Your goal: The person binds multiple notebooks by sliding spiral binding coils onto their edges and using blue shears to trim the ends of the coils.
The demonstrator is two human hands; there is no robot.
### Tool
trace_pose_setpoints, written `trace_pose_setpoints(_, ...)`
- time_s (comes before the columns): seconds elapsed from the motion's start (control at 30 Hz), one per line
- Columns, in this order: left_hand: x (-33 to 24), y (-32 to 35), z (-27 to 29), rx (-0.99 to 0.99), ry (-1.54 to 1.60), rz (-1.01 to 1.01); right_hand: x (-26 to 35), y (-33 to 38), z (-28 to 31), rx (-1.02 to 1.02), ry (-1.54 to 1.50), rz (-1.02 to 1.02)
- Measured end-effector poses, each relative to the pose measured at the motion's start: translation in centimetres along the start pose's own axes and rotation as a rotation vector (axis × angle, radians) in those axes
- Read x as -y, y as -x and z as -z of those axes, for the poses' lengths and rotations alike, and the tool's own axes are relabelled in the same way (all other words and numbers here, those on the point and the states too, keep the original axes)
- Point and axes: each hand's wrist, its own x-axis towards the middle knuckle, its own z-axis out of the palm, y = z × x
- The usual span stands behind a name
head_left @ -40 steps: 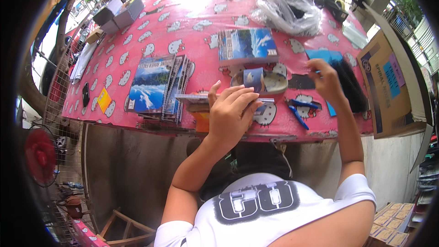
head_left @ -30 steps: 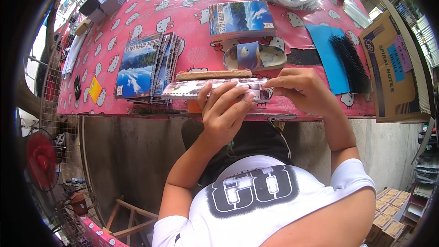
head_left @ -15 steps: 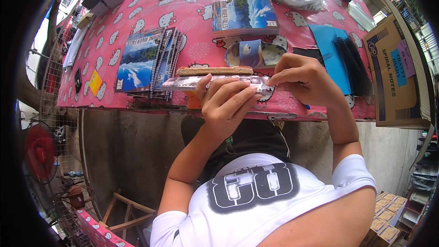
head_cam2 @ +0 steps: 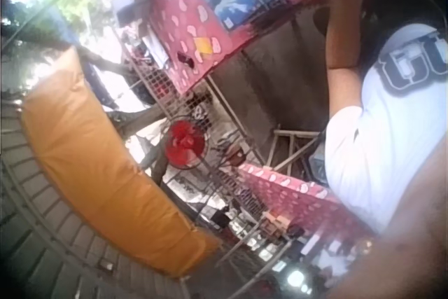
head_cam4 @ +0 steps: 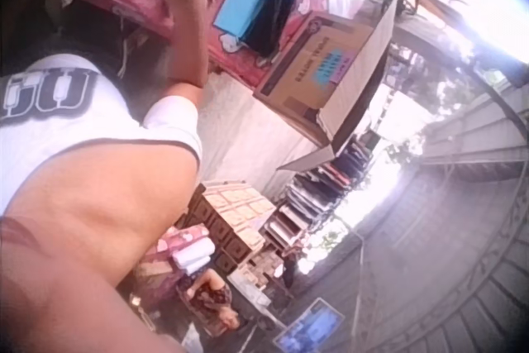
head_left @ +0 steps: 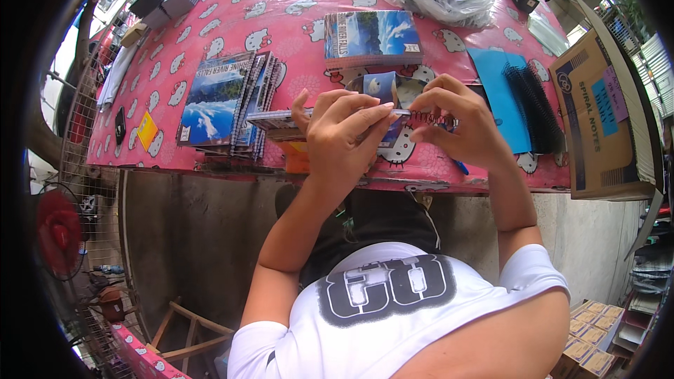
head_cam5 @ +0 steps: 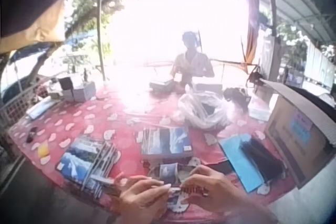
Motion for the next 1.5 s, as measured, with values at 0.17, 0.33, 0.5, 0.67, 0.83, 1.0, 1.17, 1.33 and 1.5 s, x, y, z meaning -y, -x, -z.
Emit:
trace_pose_setpoints(0.17, -0.4, 0.4, -0.2, -0.010, -0.024, 0.026, -0.1, 0.0, -1.1, -0.052, -0.111, -0.140)
trace_pose_setpoints(0.33, -0.3, 0.4, -0.1, 0.006, 0.017, 0.030, -0.4, -0.2, -0.5, 0.019, 0.017, -0.042)
trace_pose_setpoints(0.5, -0.4, 0.4, -0.3, -0.044, 0.021, 0.056, 0.5, -0.4, 0.1, 0.045, 0.000, -0.046)
trace_pose_setpoints(0.67, 0.0, 0.4, -0.6, -0.037, 0.052, 0.048, 0.2, 0.0, -0.5, 0.052, 0.023, -0.042)
trace_pose_setpoints(0.83, 0.0, 0.6, 0.0, -0.048, 0.040, 0.026, 1.2, 0.1, -0.4, -0.021, 0.156, -0.061)
trace_pose_setpoints(1.0, 0.2, 1.0, -0.3, -0.086, 0.092, -0.072, 1.4, -0.1, -0.2, 0.014, 0.086, -0.095)
trace_pose_setpoints(1.17, 0.4, 0.8, 0.0, -0.053, 0.079, -0.056, 0.8, 0.2, -1.2, -0.003, 0.141, -0.024)
trace_pose_setpoints(1.33, -0.4, 0.6, 0.3, -0.034, 0.050, -0.030, 1.3, 0.3, -1.4, -0.133, 0.206, 0.034)
trace_pose_setpoints(1.5, -0.3, 0.9, 0.2, -0.029, 0.074, -0.036, 2.1, -0.1, -1.8, -0.189, 0.218, 0.024)
